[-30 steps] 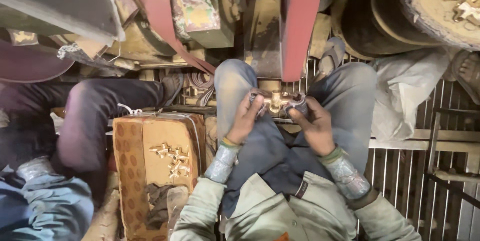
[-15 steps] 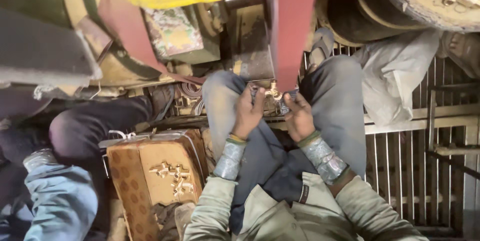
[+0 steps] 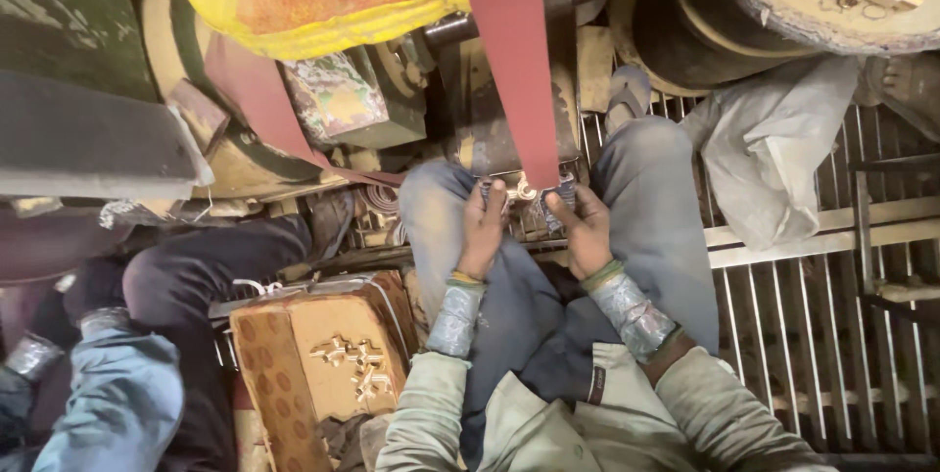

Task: The person sits on the floor and repeatedly presses small brass-colored metal parts against a moving belt sander to smooth their surfaces. They rotate each part to treat different sides, then place the finished pieces into a nearby container.

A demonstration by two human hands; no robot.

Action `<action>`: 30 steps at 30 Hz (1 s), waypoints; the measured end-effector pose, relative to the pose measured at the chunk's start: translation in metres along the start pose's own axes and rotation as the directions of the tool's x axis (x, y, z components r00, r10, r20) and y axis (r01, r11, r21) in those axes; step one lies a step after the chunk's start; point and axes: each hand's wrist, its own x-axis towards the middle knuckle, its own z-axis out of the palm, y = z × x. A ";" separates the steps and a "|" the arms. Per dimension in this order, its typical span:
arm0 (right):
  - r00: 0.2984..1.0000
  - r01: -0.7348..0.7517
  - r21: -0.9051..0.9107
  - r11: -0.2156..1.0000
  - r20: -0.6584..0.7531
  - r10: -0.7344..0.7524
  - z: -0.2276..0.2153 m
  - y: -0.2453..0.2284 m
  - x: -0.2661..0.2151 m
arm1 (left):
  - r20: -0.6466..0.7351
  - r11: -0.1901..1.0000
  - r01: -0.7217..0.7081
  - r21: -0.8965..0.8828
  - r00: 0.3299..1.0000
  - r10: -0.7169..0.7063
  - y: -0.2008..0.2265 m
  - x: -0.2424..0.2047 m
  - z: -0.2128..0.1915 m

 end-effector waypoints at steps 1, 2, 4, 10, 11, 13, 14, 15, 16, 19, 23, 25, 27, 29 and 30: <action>1.000 0.006 -0.021 1.000 0.000 -0.006 0.001 0.001 0.001 | -0.003 0.997 0.052 -0.056 0.999 -0.052 -0.001 0.002 -0.002; 1.000 0.014 -0.043 0.999 -0.004 -0.014 0.002 0.000 0.002 | 0.010 0.993 0.078 -0.094 0.997 -0.077 -0.002 0.004 0.000; 1.000 0.023 -0.072 0.997 -0.003 -0.024 0.002 -0.003 0.002 | 0.038 0.977 0.131 -0.168 0.991 -0.126 0.002 0.004 0.002; 0.994 0.110 -0.403 0.908 0.030 -0.107 0.016 -0.037 -0.031 | 0.052 0.952 0.298 -0.065 0.954 -0.295 0.047 -0.026 -0.002; 0.984 0.177 -0.504 0.845 0.092 -0.151 0.013 -0.047 -0.046 | 0.112 0.962 0.251 -0.109 0.965 -0.239 0.053 -0.036 -0.004; 0.950 0.312 -0.629 0.712 0.185 -0.253 0.012 -0.066 -0.080 | 0.206 0.965 0.171 -0.201 0.970 -0.129 0.063 -0.065 -0.009; 0.915 0.394 -0.655 0.645 0.219 -0.338 0.014 -0.074 -0.090 | 0.222 0.978 0.129 -0.165 0.971 -0.091 0.068 -0.071 -0.012; 0.872 0.470 -0.674 0.569 0.256 -0.417 0.019 -0.081 -0.097 | 0.239 0.988 0.087 -0.129 0.969 -0.054 0.072 -0.076 -0.013; 0.866 0.483 -0.671 0.562 0.272 -0.420 0.022 -0.088 -0.103 | 0.264 0.994 0.049 -0.096 0.964 -0.022 0.075 -0.080 -0.013; 0.851 0.510 -0.670 0.540 0.302 -0.430 0.031 -0.106 -0.113 | 0.336 0.989 -0.046 -0.139 0.937 0.091 0.081 -0.081 -0.010; 0.840 0.528 -0.662 0.532 0.313 -0.443 0.039 -0.113 -0.115 | 0.375 0.981 -0.047 -0.190 0.919 0.117 0.087 -0.076 -0.011; 0.836 0.535 -0.656 0.533 0.317 -0.448 0.036 -0.110 -0.113 | 0.374 0.980 -0.053 -0.194 0.919 0.123 0.086 -0.073 -0.012; 0.842 0.526 -0.657 0.541 0.310 -0.441 0.031 -0.104 -0.110 | 0.384 0.983 -0.060 -0.176 0.915 0.124 0.084 -0.070 -0.013; 0.881 0.466 -0.640 0.611 0.270 -0.389 0.027 -0.095 -0.102 | 0.367 0.989 -0.090 -0.114 0.921 0.126 0.080 -0.066 -0.014; 0.897 0.436 -0.630 0.643 0.250 -0.364 0.025 -0.090 -0.097 | 0.349 0.992 -0.115 -0.060 0.928 0.129 0.079 -0.063 -0.016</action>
